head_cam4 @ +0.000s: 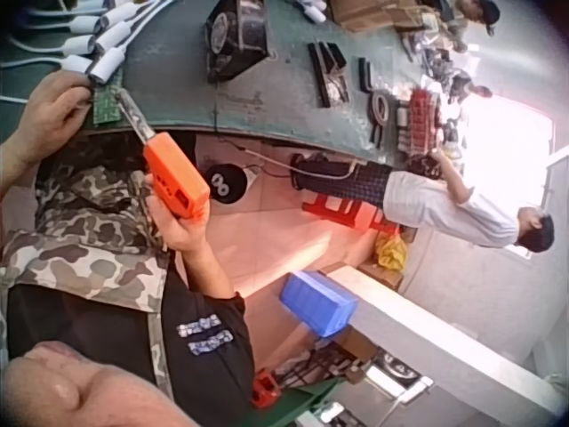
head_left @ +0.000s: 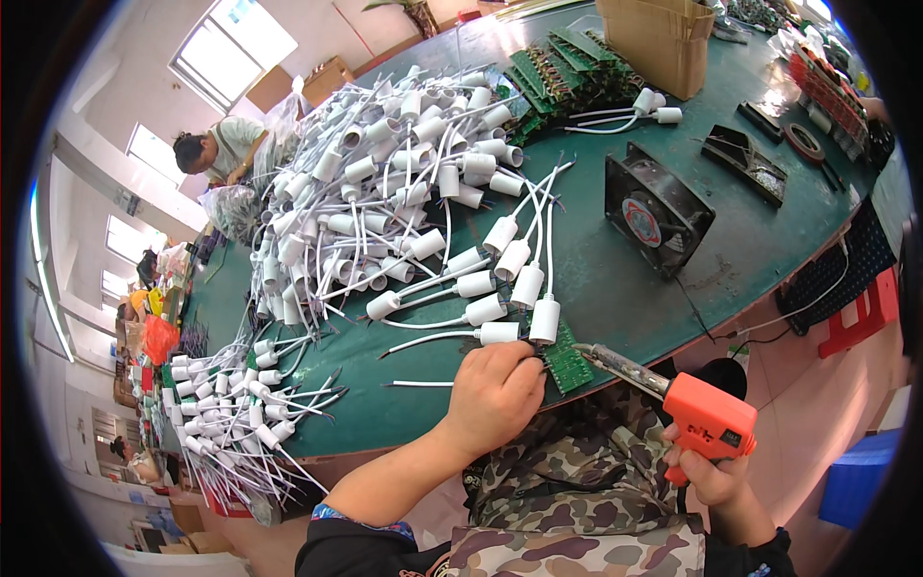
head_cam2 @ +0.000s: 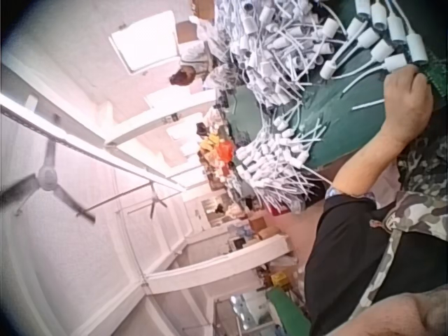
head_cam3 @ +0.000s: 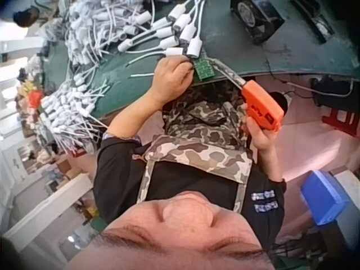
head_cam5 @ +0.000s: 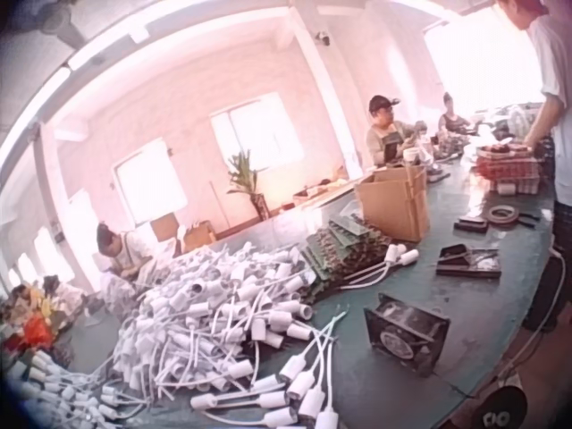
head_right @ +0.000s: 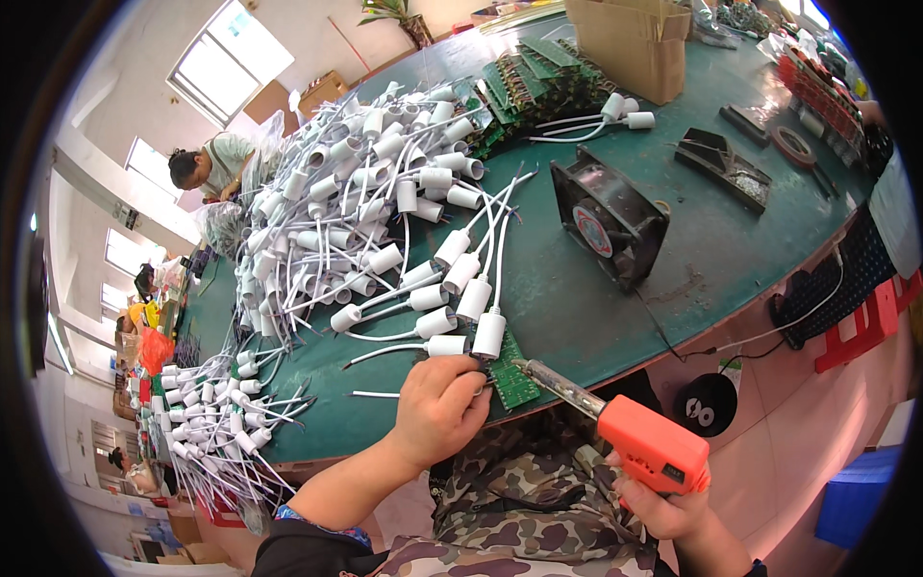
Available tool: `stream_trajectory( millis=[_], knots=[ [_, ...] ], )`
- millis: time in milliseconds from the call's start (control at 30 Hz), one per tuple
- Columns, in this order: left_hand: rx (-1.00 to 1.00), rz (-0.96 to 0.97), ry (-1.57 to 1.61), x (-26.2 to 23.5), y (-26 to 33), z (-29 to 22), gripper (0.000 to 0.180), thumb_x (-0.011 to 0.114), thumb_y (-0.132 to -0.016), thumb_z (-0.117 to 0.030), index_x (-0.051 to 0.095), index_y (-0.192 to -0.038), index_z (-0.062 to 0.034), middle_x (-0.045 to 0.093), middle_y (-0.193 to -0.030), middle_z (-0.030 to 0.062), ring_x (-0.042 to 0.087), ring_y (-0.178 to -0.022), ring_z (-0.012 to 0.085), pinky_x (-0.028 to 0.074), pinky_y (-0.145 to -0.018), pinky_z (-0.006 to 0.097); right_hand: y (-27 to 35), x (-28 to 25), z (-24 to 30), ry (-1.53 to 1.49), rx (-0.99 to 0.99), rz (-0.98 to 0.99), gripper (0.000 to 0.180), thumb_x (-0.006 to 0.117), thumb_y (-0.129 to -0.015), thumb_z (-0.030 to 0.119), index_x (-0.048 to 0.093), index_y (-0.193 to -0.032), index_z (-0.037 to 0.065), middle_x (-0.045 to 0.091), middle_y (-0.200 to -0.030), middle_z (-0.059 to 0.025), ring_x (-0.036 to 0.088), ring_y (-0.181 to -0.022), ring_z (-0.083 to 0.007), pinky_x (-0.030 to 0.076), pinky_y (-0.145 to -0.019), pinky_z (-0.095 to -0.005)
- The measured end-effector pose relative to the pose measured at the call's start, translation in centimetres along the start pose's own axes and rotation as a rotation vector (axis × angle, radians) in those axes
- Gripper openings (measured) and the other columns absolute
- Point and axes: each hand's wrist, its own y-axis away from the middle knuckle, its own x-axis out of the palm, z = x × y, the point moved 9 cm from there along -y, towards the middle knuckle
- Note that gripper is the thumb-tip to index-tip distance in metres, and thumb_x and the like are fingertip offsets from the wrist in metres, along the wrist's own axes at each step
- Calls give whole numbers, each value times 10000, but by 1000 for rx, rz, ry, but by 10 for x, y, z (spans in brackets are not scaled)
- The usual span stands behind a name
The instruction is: The person solders wires from light sockets onto a green circuit board using a soldering iron.
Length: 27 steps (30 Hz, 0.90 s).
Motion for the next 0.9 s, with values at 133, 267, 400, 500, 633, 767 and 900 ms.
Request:
stream_trajectory(
  millis=[133, 267, 400, 500, 633, 767, 900],
  knots=[
    [-8, 22, 56, -10, 8, 5, 396, 795, -709, -63, 621, -1065, -39, 658, -1029, 109, 640, -912, 324, 497, -799, 438, -3, -2, 8, 10, -57, 7, 351, 647, -881, -21, 597, -1227, -55, 704, -1044, -121, 648, -699, -100, 536, -610, -245],
    [-47, 124, 16, -18, 7, 13, 420, 793, -723, -83, 627, -1106, -31, 655, -1046, 112, 634, -934, 316, 489, -811, 447, -4, -9, 17, 21, -89, -88, 310, 652, -897, 27, 613, -1188, -72, 701, -923, -103, 636, -682, -108, 542, -629, -261],
    [-71, 342, -121, -16, 2, 13, 426, 781, -720, -114, 647, -1117, -38, 648, -1088, 99, 626, -951, 293, 474, -811, 426, -2, -20, 17, 57, -114, -87, 397, 669, -907, 112, 561, -1242, -71, 671, -939, -126, 653, -702, -141, 578, -675, -298],
    [39, 358, -226, -23, -13, 3, 377, 748, -734, -121, 667, -1097, -59, 641, -1108, 77, 615, -977, 265, 459, -821, 402, 0, -24, 15, 97, -134, -100, 518, 697, -906, 178, 501, -1324, -56, 665, -1071, -165, 664, -735, -154, 598, -687, -311],
    [225, 231, -310, -30, -32, -14, 304, 687, -783, -142, 689, -1084, -96, 630, -1122, 43, 588, -1046, 233, 442, -847, 395, -1, -27, 14, 86, -141, -125, 498, 681, -908, 168, 500, -1312, -61, 658, -1057, -153, 653, -740, -146, 590, -700, -309],
    [325, 139, -194, -21, -42, -22, 339, 676, -798, -151, 690, -1134, -107, 556, -1335, 127, 553, -1236, 288, 443, -1023, 456, 7, -36, 6, 18, -118, -169, 468, 661, -859, 68, 532, -1281, -88, 678, -1077, -186, 667, -727, -158, 594, -706, -315],
    [342, 154, -138, -7, -43, -18, 379, 667, -806, -91, 679, -1184, -101, 483, -1433, 172, 513, -1315, 336, 434, -1076, 478, 6, -46, 10, -12, -171, -282, 475, 663, -869, 117, 525, -1278, -81, 662, -1063, -174, 653, -726, -155, 592, -695, -310]
  ],
)
